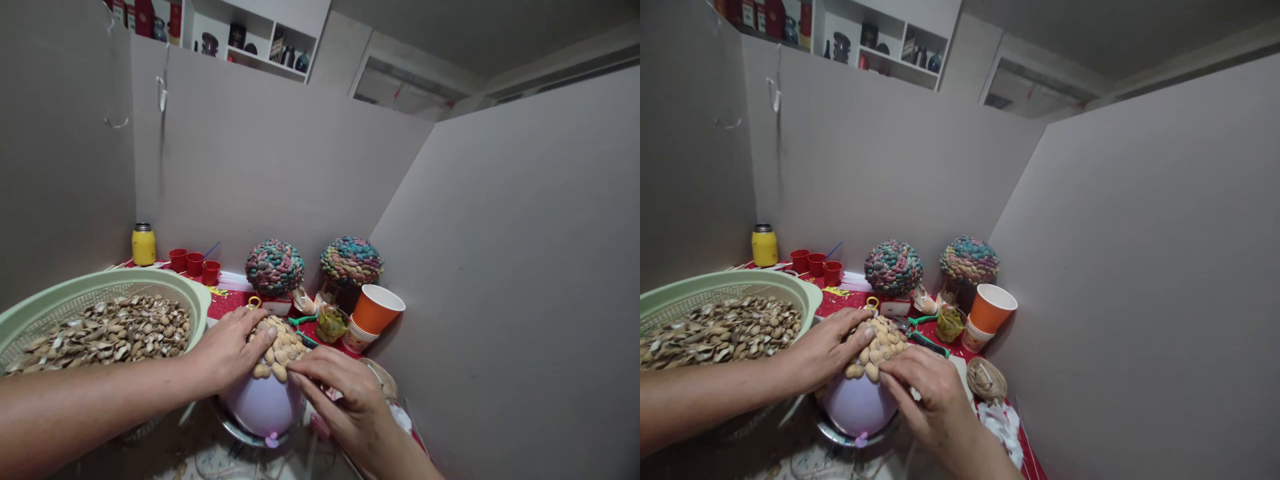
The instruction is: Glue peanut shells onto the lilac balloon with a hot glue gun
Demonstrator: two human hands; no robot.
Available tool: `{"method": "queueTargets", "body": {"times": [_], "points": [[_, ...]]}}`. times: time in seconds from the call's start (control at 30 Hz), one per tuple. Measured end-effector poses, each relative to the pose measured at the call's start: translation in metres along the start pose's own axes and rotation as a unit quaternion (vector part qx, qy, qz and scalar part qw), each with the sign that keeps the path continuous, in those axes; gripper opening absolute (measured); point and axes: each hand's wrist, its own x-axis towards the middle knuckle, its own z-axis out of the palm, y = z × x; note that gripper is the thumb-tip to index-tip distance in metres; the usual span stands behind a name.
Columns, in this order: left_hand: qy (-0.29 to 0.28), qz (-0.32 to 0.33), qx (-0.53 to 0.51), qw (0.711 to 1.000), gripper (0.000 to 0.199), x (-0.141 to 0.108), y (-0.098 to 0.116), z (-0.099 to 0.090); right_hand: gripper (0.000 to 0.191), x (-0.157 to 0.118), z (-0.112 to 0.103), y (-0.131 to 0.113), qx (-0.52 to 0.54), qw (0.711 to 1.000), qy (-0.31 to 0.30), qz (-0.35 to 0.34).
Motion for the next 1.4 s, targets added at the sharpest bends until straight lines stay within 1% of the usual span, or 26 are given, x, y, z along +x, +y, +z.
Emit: {"method": "queueTargets", "body": {"times": [0.1, 0.2, 0.27, 0.37, 0.47, 0.53, 0.7, 0.8, 0.9, 1.0, 1.07, 1.17, 1.23, 1.27, 1.3, 1.33, 1.4], "points": [[-0.001, 0.001, 0.0, 1.0, 0.057, 0.0, 0.0, 0.0, 0.012, 0.0, -0.008, 0.001, -0.027, 1.0, 0.012, 0.003], [-0.002, 0.001, 0.0, 1.0, 0.057, 0.0, -0.001, 0.001, 0.012, -0.003, -0.008, -0.001, -0.04, 0.999, 0.009, 0.005], [-0.003, -0.001, 0.001, 1.0, 0.057, -0.001, -0.001, 0.001, 0.013, -0.005, -0.006, -0.005, -0.052, 0.999, -0.005, 0.001], [-0.003, -0.002, -0.001, 1.0, 0.057, -0.001, -0.001, 0.001, 0.013, -0.007, 0.001, -0.013, -0.099, 0.995, -0.016, -0.02], [-0.002, -0.002, -0.003, 1.0, 0.058, -0.001, -0.001, 0.001, 0.012, -0.008, 0.008, -0.016, -0.151, 0.988, 0.005, -0.043], [-0.002, -0.002, -0.004, 1.0, 0.057, -0.001, -0.001, 0.001, 0.012, -0.008, 0.012, -0.015, -0.168, 0.984, 0.019, -0.047], [-0.004, -0.007, -0.016, 1.0, 0.056, -0.002, 0.001, -0.001, 0.013, -0.008, 0.016, -0.011, -0.156, 0.987, 0.013, -0.042], [-0.012, -0.01, -0.028, 0.999, 0.058, -0.002, 0.002, -0.002, 0.013, -0.007, 0.013, -0.012, -0.13, 0.991, 0.004, -0.025], [-0.02, -0.024, -0.046, 0.998, 0.062, -0.001, 0.004, -0.005, 0.013, -0.005, 0.008, -0.015, -0.094, 0.995, 0.006, -0.006], [-0.017, -0.047, -0.062, 0.997, 0.069, -0.001, 0.008, -0.013, 0.011, -0.002, 0.001, -0.016, -0.084, 0.996, 0.029, 0.0], [-0.002, -0.058, -0.07, 0.996, 0.073, -0.004, 0.013, -0.022, 0.009, -0.001, -0.006, -0.016, -0.09, 0.995, 0.037, 0.004], [0.046, -0.066, -0.097, 0.992, 0.071, -0.022, 0.023, -0.035, 0.009, -0.001, -0.02, -0.012, -0.115, 0.992, 0.039, 0.02], [0.07, -0.063, -0.106, 0.99, 0.066, -0.044, 0.025, -0.036, 0.013, -0.008, -0.03, -0.008, -0.137, 0.989, 0.032, 0.039], [0.078, -0.055, -0.1, 0.99, 0.064, -0.057, 0.024, -0.033, 0.016, -0.014, -0.034, -0.005, -0.147, 0.988, 0.023, 0.051], [0.086, -0.029, -0.086, 0.992, 0.062, -0.071, 0.02, -0.027, 0.018, -0.021, -0.038, -0.002, -0.158, 0.985, 0.014, 0.07], [0.089, 0.016, -0.067, 0.994, 0.06, -0.084, 0.014, -0.019, 0.02, -0.029, -0.039, 0.002, -0.17, 0.981, 0.003, 0.094], [0.095, 0.135, -0.031, 0.986, 0.055, -0.107, -0.001, 0.004, 0.024, -0.048, -0.038, 0.01, -0.196, 0.968, -0.041, 0.15]]}}
